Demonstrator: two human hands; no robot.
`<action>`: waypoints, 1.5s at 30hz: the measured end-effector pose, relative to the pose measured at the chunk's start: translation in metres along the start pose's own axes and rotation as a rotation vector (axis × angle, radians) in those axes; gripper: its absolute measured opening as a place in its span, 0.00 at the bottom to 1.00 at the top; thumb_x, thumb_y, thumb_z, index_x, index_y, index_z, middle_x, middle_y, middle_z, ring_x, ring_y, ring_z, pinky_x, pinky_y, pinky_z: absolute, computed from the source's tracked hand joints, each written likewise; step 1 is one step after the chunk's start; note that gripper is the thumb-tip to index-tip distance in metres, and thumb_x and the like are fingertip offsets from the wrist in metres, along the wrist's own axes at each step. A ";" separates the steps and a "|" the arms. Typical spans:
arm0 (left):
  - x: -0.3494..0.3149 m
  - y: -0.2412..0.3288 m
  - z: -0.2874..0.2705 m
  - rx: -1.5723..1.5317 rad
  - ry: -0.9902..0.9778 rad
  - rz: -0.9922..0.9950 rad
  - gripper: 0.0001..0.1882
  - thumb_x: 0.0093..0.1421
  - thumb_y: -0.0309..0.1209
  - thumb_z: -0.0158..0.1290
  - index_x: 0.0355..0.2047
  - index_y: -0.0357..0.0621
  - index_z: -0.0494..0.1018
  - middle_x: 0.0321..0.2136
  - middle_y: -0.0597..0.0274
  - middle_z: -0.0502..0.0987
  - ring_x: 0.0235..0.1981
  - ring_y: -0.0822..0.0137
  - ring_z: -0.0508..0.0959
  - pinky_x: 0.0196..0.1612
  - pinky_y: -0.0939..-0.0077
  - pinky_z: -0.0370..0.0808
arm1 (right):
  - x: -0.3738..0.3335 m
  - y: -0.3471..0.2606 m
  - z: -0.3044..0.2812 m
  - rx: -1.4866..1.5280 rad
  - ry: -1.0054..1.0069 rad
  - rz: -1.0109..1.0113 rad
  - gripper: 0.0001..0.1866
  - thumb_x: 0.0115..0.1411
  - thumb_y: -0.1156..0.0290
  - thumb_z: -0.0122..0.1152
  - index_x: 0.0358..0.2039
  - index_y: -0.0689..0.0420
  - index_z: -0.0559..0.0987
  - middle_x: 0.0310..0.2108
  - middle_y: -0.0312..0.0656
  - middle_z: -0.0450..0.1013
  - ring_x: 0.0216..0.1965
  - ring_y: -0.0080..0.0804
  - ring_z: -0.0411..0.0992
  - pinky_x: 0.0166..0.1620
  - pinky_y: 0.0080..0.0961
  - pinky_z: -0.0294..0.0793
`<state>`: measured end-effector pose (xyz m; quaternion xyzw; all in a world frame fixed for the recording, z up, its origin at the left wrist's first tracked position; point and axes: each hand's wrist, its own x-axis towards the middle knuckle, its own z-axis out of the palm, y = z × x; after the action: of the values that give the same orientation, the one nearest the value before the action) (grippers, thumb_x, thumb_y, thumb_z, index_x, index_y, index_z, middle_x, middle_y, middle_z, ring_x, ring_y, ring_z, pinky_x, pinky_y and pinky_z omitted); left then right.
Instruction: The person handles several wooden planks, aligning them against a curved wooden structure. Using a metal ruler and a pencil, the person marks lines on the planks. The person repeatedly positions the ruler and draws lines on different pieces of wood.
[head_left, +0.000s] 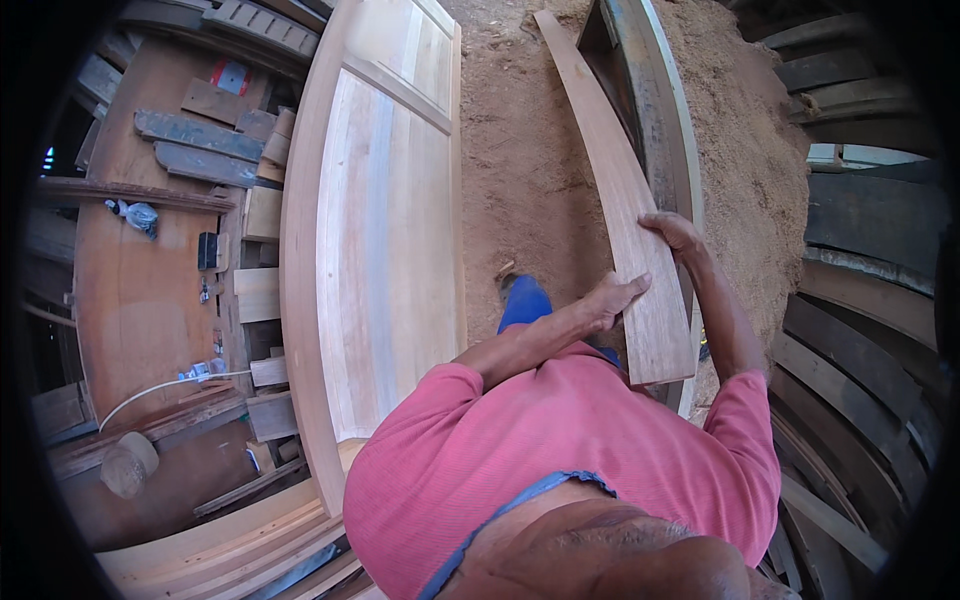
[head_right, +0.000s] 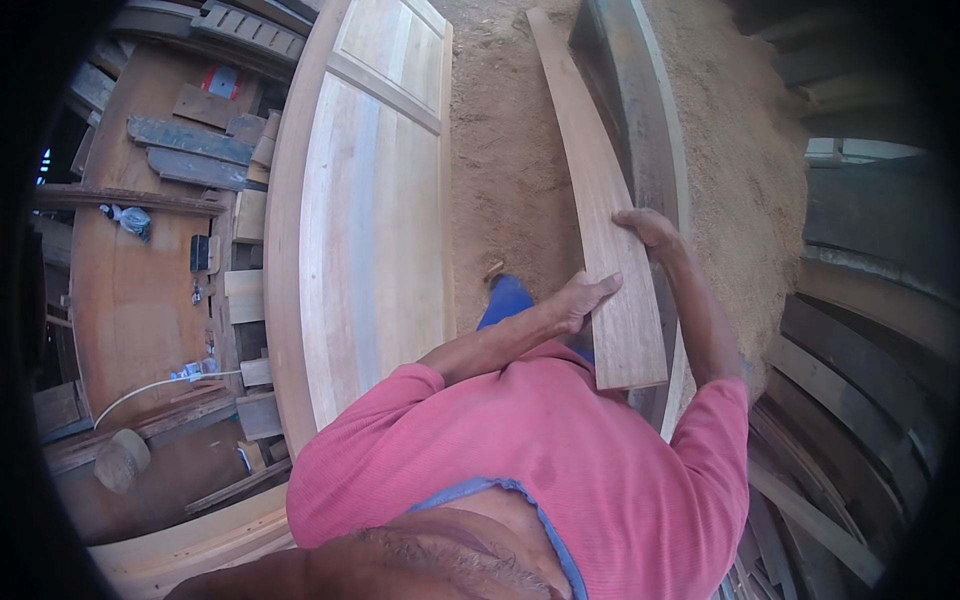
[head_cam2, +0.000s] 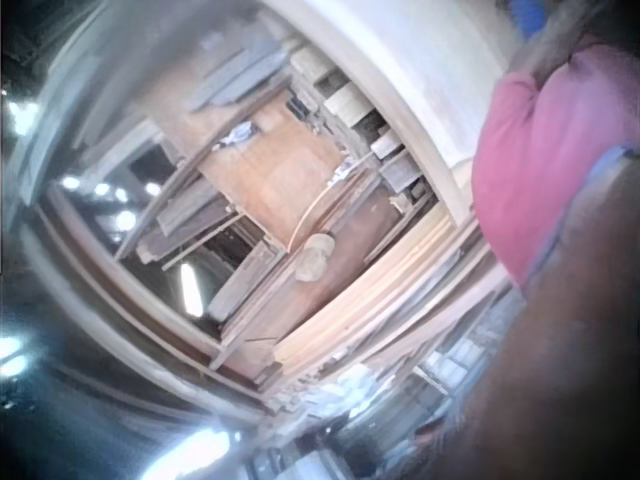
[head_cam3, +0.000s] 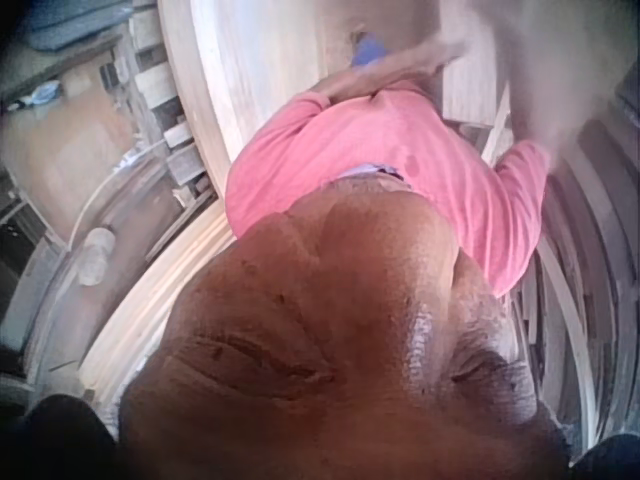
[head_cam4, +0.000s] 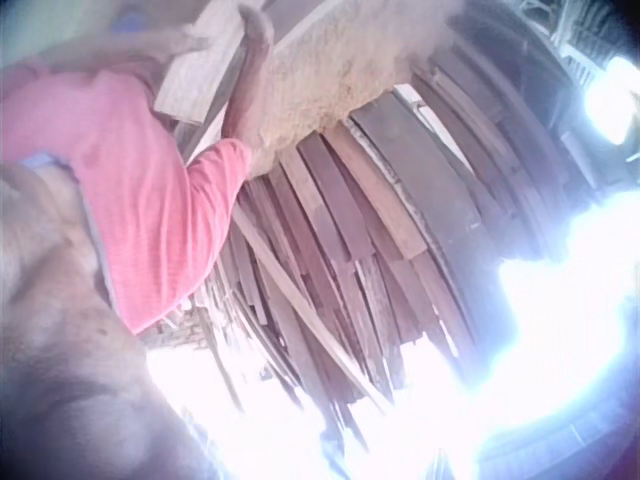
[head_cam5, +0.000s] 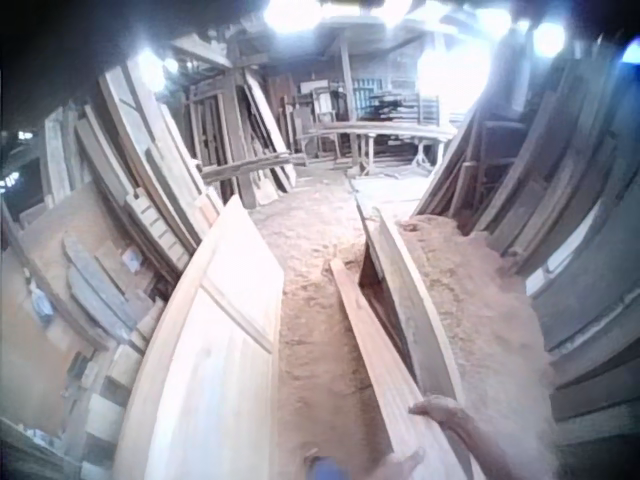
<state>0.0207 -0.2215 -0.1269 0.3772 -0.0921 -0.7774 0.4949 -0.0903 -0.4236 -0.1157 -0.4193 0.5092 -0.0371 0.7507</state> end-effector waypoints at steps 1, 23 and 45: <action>0.012 -0.012 -0.007 0.018 0.013 -0.036 0.29 0.72 0.43 0.61 0.62 0.34 0.70 0.51 0.50 0.82 0.54 0.58 0.84 0.54 0.55 0.84 | 0.006 0.012 -0.011 -0.023 0.014 0.016 0.23 0.65 0.66 0.67 0.54 0.70 0.80 0.45 0.53 0.83 0.41 0.41 0.85 0.48 0.42 0.85; 0.358 0.104 -0.267 0.179 0.535 -0.584 0.41 0.67 0.74 0.34 0.50 0.49 0.72 0.32 0.54 0.74 0.39 0.53 0.78 0.47 0.35 0.76 | -0.274 0.109 0.084 -0.597 0.553 0.506 0.38 0.49 0.65 0.79 0.62 0.61 0.77 0.50 0.60 0.81 0.56 0.63 0.77 0.62 0.49 0.75; 0.268 0.021 -0.206 -0.213 0.378 -0.354 0.30 0.65 0.62 0.43 0.32 0.47 0.75 0.24 0.54 0.77 0.24 0.52 0.79 0.28 0.51 0.80 | -0.284 0.293 0.197 -0.471 1.027 0.626 0.25 0.50 0.66 0.78 0.50 0.54 0.85 0.35 0.55 0.85 0.42 0.57 0.84 0.48 0.51 0.78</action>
<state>0.1146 -0.4095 -0.3926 0.4716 0.1511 -0.7729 0.3967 -0.1782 0.0192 -0.0770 -0.3335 0.8963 0.1004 0.2745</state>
